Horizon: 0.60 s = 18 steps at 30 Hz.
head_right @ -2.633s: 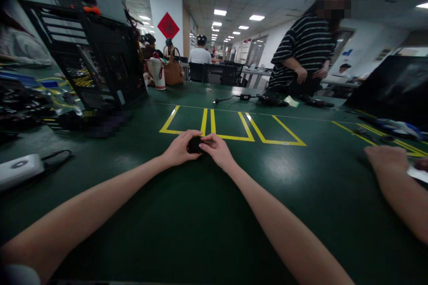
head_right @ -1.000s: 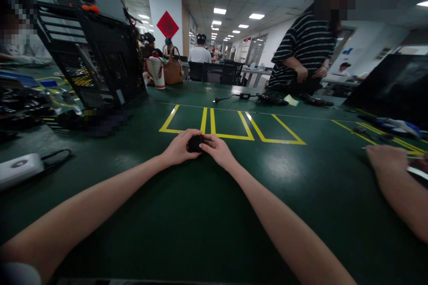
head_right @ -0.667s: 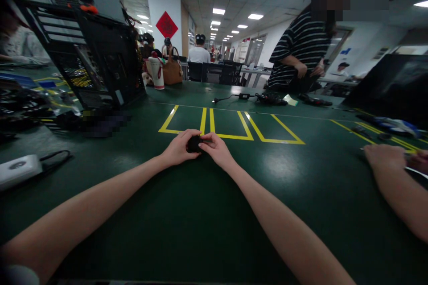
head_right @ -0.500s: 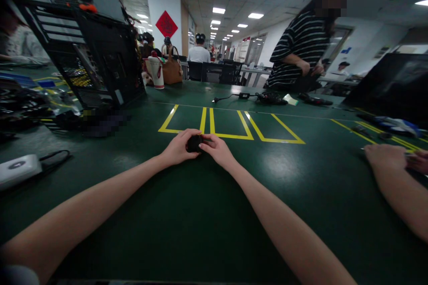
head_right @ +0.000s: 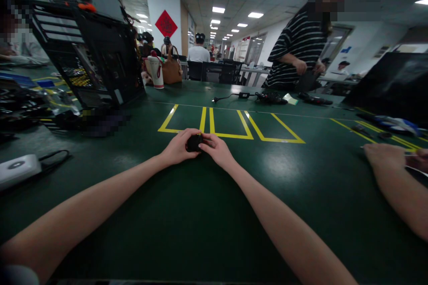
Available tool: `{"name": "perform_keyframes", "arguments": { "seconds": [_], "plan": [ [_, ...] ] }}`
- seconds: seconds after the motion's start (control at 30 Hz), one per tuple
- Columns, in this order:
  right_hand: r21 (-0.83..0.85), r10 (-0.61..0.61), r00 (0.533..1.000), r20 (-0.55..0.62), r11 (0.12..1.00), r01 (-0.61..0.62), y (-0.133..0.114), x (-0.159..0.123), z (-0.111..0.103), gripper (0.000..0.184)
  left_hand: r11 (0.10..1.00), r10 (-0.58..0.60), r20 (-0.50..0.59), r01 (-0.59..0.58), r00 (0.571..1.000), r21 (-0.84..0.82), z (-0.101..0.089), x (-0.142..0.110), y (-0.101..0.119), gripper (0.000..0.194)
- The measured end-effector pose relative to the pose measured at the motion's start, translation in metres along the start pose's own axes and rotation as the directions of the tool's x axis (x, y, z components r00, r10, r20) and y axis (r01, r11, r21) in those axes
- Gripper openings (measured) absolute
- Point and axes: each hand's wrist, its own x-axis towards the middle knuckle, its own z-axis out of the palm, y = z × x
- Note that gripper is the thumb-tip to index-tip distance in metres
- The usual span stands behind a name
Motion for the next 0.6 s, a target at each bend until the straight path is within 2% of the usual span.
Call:
{"name": "perform_keyframes", "arguments": {
  "seconds": [0.1, 0.23, 0.33, 0.43, 0.6],
  "plan": [
    [0.043, -0.012, 1.000, 0.012, 0.999, 0.012, 0.0015, -0.0013, 0.0006, 0.032, 1.000, 0.002, 0.000, -0.002, 1.000, 0.005, 0.0004, -0.0002, -0.0007, 0.056],
    [0.041, -0.045, 0.998, -0.036, 0.998, 0.047, 0.0039, 0.0014, 0.0023, 0.019, 1.000, 0.007, -0.003, -0.007, 1.000, 0.011, 0.0011, 0.0005, -0.0016, 0.056],
    [0.022, -0.048, 0.997, -0.057, 0.999, 0.049, 0.0042, 0.0039, 0.0018, 0.024, 1.000, 0.006, 0.003, -0.006, 1.000, 0.013, 0.0007, 0.0010, -0.0016, 0.057],
    [0.001, -0.009, 1.000, -0.028, 1.000, 0.009, 0.0034, 0.0038, 0.0002, 0.031, 1.000, -0.007, 0.013, 0.007, 1.000, 0.004, -0.0002, 0.0008, -0.0011, 0.056],
    [0.048, -0.020, 1.000, 0.023, 0.999, 0.019, 0.0024, 0.0003, 0.0006, 0.029, 1.000, -0.010, 0.000, 0.010, 1.000, -0.003, -0.0003, 0.0000, 0.0007, 0.056]
  ]
}}
